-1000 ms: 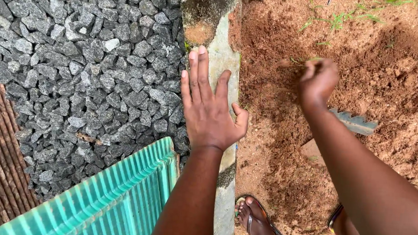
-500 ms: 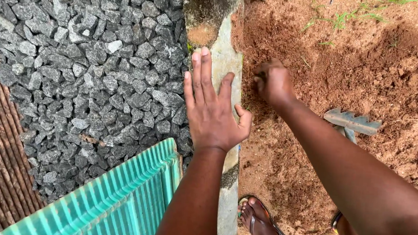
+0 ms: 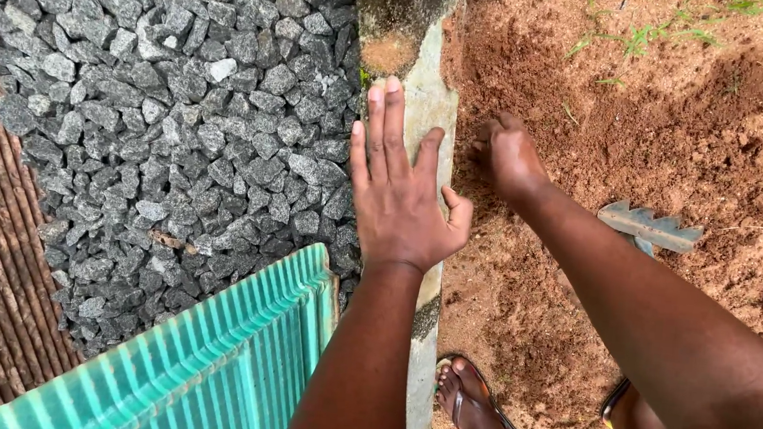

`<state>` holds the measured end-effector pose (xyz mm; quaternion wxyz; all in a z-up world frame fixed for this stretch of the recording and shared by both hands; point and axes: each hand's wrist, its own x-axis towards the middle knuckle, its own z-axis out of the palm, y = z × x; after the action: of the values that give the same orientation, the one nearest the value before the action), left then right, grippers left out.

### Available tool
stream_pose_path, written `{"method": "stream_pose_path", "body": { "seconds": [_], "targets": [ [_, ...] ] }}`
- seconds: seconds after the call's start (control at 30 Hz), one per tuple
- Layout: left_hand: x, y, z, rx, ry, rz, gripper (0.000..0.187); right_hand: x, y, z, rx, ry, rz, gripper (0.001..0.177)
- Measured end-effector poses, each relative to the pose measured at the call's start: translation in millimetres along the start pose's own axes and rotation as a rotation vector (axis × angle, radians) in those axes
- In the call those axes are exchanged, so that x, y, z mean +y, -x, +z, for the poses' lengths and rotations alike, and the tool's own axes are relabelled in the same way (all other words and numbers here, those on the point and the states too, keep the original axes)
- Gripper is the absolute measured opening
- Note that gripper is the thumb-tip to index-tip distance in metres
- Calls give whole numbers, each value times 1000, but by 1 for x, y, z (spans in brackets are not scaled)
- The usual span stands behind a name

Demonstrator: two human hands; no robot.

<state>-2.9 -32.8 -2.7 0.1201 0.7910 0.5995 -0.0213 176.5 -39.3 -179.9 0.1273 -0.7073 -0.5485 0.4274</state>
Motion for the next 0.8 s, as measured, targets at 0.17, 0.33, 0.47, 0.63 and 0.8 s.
{"method": "stream_pose_path", "body": {
  "seconds": [0.17,0.33,0.47,0.63,0.8],
  "targets": [
    [0,0,0,-8,12,-5,65,-36,7,-26,-35,132,73,32],
    [2,1,0,-3,-1,-6,67,-72,14,-42,-149,-141,253,27],
    [2,0,-1,-32,-7,-19,65,57,-29,40,94,179,-236,34],
    [1,0,2,-33,-27,-13,68,-81,12,-38,-198,-148,347,27],
    [-1,0,5,0,-24,-1,68,-29,9,-20,123,-154,134,29]
  ]
}}
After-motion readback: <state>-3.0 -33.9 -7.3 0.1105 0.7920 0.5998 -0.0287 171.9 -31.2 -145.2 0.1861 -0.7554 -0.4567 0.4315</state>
